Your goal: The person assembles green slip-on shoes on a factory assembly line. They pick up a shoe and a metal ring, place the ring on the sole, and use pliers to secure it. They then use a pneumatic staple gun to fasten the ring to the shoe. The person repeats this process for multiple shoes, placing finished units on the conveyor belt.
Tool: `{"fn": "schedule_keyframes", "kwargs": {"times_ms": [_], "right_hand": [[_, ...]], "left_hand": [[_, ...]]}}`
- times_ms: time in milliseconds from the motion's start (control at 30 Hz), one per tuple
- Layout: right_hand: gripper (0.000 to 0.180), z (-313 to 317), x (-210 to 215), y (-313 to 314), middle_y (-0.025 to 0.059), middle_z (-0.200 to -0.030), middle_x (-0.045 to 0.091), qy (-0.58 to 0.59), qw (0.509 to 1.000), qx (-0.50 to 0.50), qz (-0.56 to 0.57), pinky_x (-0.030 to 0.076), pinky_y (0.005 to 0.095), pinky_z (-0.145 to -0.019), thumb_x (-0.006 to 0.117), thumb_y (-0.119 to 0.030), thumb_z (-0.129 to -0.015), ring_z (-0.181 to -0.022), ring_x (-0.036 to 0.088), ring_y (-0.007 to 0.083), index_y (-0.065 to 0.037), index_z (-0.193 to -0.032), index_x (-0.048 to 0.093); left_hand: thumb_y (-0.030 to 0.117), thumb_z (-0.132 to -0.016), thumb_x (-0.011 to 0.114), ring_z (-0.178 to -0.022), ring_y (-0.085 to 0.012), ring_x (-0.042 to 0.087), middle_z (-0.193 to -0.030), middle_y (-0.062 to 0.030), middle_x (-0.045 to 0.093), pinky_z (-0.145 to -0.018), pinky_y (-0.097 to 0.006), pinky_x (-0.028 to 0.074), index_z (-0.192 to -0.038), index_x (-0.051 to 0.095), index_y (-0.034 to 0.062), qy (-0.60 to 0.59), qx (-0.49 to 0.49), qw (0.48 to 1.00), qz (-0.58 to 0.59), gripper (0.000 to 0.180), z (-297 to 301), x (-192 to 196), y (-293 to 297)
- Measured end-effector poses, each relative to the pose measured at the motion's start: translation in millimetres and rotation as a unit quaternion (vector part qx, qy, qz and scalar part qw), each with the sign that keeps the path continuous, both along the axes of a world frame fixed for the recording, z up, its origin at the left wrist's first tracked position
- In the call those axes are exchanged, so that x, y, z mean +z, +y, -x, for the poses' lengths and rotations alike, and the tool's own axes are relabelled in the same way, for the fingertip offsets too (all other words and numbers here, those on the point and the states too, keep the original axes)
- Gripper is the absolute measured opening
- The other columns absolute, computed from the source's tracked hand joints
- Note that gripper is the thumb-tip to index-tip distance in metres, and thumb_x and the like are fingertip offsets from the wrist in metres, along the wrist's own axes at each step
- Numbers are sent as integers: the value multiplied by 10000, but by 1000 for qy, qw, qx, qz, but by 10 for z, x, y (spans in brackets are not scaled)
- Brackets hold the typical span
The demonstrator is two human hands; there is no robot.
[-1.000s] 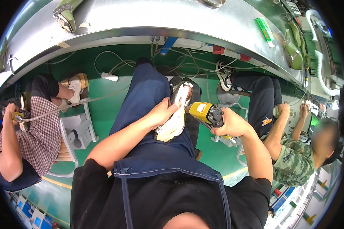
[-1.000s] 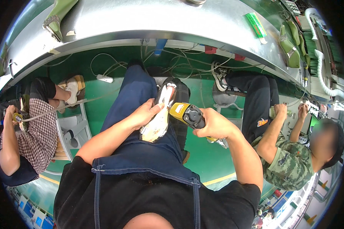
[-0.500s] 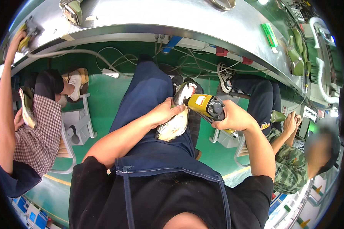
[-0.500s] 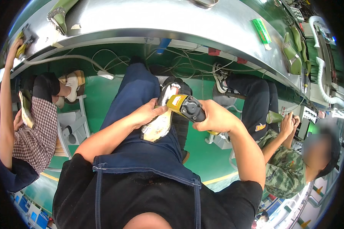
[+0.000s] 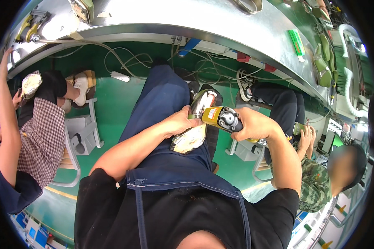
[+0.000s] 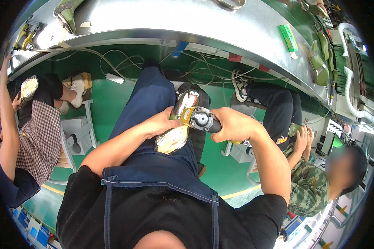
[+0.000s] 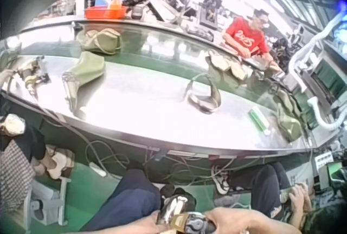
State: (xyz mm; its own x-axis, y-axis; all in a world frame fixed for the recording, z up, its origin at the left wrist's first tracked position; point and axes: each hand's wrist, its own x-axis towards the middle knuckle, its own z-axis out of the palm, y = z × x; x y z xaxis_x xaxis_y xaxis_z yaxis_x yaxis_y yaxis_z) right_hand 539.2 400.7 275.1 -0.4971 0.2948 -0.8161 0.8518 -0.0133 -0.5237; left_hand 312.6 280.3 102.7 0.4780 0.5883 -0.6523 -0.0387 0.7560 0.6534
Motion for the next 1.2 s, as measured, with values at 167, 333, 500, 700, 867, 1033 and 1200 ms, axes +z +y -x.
{"fn": "schedule_keyframes", "kwargs": {"times_ms": [167, 333, 500, 700, 867, 1033, 1200], "right_hand": [[423, -197, 276, 49, 58, -794, 657, 49, 990, -67, -111, 516, 341, -675, 770, -122, -680, -707, 577, 144, 34, -1060, 667], [498, -384, 764, 334, 60, -948, 680, 27, 928, -242, -282, 524, 324, -799, 780, -129, -744, -846, 603, 144, 50, -1189, 648], [528, -521, 567, 1050, 281, -1079, 730, -68, 775, -148, -611, 532, 464, -893, 789, -268, -851, -985, 714, 411, 63, -1221, 609], [458, -567, 117, 1867, 255, -1109, 701, -197, 641, -16, -742, 555, 532, -896, 761, -384, -923, -1058, 680, 445, 1, -1139, 637], [362, -166, 78, 1852, 224, -1167, 673, -175, 647, -4, -742, 561, 523, -913, 691, -349, -981, -1120, 640, 441, -35, -1159, 666], [417, -71, -238, 1770, 231, -1211, 655, -128, 710, -73, -689, 542, 533, -955, 642, -392, -1008, -1162, 622, 423, -25, -1206, 662], [416, -293, -313, 1640, 207, -1262, 647, -56, 656, -32, -752, 543, 521, -963, 685, -336, -980, -1222, 598, 414, -29, -1258, 657]], "left_hand": [[266, -881, 870, -1248, -235, 620, -1367, -172, 622, -1098, -346, 474, -1535, 354, -78, -3, -10, 1000, -5, 901, 20, -39, -53], [277, -819, 927, -1262, -230, 611, -1357, -160, 623, -1114, -366, 466, -1545, 329, -73, -33, 13, 999, -11, 1003, -42, -84, -75], [282, -821, 928, -1158, -207, 644, -1242, -140, 674, -1034, -363, 507, -1390, 526, -54, -72, 69, 995, -14, 773, -159, 196, 86], [243, -833, 909, -1045, -198, 669, -1169, -130, 694, -942, -359, 544, -1291, 612, -36, -42, 55, 997, -20, 613, -240, 60, 133], [221, -834, 902, -1015, -212, 684, -1131, -136, 702, -899, -362, 560, -1254, 625, -42, -47, 78, 996, 17, 567, -237, 92, 161], [153, -817, 894, -1004, -218, 686, -1113, -132, 696, -879, -377, 571, -1258, 609, -51, -77, 56, 995, 31, 564, -245, 42, 166], [109, -769, 911, -1089, -216, 666, -1246, -152, 653, -952, -374, 552, -1436, 451, -53, -62, 85, 994, 2, 826, -303, 103, 14]]}}
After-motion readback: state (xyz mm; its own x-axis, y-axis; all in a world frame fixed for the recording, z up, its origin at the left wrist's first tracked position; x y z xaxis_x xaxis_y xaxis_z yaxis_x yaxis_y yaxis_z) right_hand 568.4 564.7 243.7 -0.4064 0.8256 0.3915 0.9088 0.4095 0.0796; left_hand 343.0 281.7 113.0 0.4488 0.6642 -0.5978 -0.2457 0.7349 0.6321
